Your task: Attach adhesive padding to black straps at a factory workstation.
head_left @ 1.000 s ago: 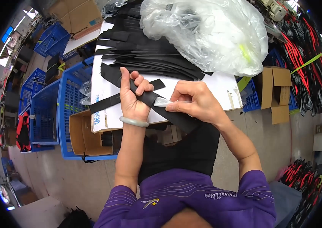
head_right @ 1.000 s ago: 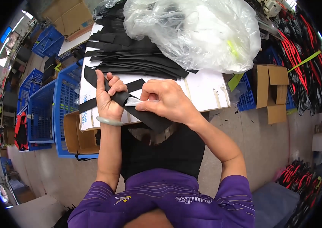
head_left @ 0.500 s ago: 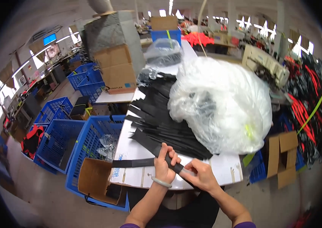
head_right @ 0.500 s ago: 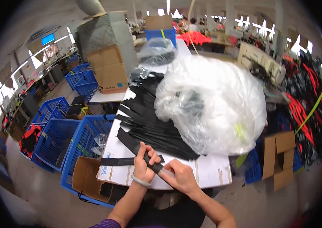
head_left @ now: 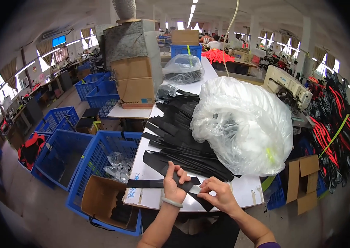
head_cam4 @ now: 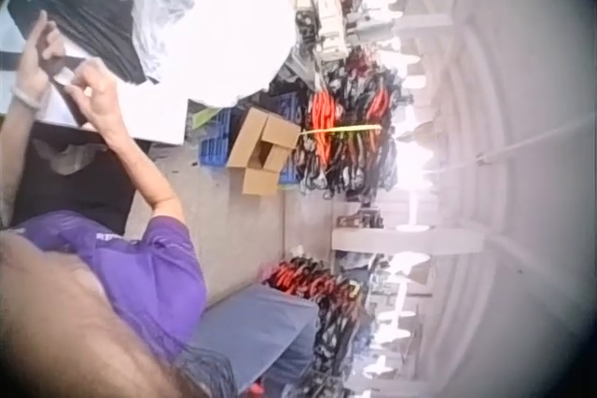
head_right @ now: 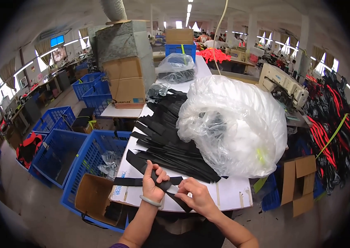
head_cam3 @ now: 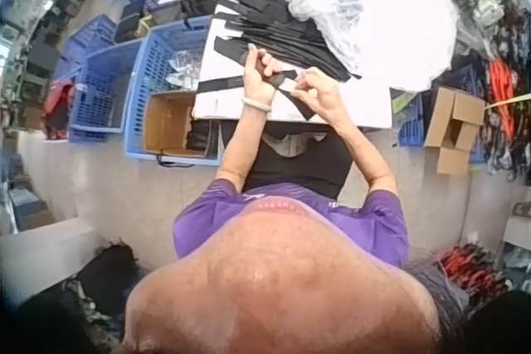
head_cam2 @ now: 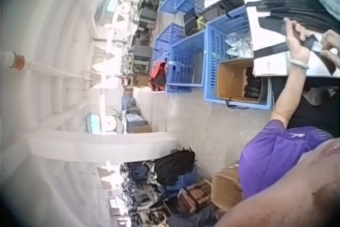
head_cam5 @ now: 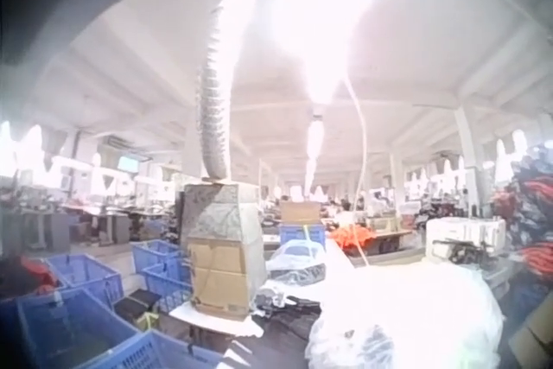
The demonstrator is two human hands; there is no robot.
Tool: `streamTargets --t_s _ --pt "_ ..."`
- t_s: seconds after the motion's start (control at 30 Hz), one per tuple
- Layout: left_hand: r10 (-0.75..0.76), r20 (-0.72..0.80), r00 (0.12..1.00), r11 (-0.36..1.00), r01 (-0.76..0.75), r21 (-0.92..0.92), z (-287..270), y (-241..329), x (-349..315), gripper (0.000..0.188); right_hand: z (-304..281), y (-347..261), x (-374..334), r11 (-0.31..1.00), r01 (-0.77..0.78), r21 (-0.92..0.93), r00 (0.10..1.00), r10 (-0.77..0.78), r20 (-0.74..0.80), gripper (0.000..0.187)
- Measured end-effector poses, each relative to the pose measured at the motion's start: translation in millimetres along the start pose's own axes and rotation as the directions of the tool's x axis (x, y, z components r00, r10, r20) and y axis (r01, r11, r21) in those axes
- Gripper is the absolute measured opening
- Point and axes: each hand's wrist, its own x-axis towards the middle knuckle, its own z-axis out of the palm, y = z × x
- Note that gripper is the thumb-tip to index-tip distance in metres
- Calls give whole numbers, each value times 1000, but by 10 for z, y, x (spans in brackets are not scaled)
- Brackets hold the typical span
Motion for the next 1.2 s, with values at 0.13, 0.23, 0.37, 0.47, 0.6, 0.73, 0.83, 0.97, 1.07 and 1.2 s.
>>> streamTargets --t_s 0.13,0.23,0.37,0.47,0.6,0.73,0.83,0.97,1.07,1.2 --pt "21 -46 999 999 -19 46 62 -62 -55 32 195 8 11 997 76 -24 990 -78 -122 13" --pt "0 -26 1000 999 1 34 17 -72 -78 31 260 -4 -42 998 -29 50 987 37 -156 12" --pt "-23 -32 999 999 24 39 6 -136 -140 31 310 23 -188 998 -34 46 970 44 -240 12" --pt "-23 3 1000 996 22 81 57 -214 -137 30 342 87 -257 1000 -20 -2 930 17 -367 13" --pt "-4 86 996 987 -10 162 133 -246 -61 28 313 123 -238 992 43 -117 888 -92 -451 14" --pt "-37 158 987 995 22 96 326 -190 -11 29 160 146 -252 957 187 -221 904 -256 -343 30" --pt "-32 189 981 997 16 82 368 -166 3 31 132 210 -285 966 167 -196 937 -217 -272 38" --pt "-83 171 982 995 73 64 265 -255 26 33 157 273 -429 982 86 -171 961 -127 -246 41" --pt "-106 179 978 994 103 24 218 -239 -25 33 202 281 -487 975 134 -180 950 -178 -257 44" --pt "-109 179 978 994 109 11 205 -257 -79 32 206 245 -522 979 111 -169 967 -146 -209 43"
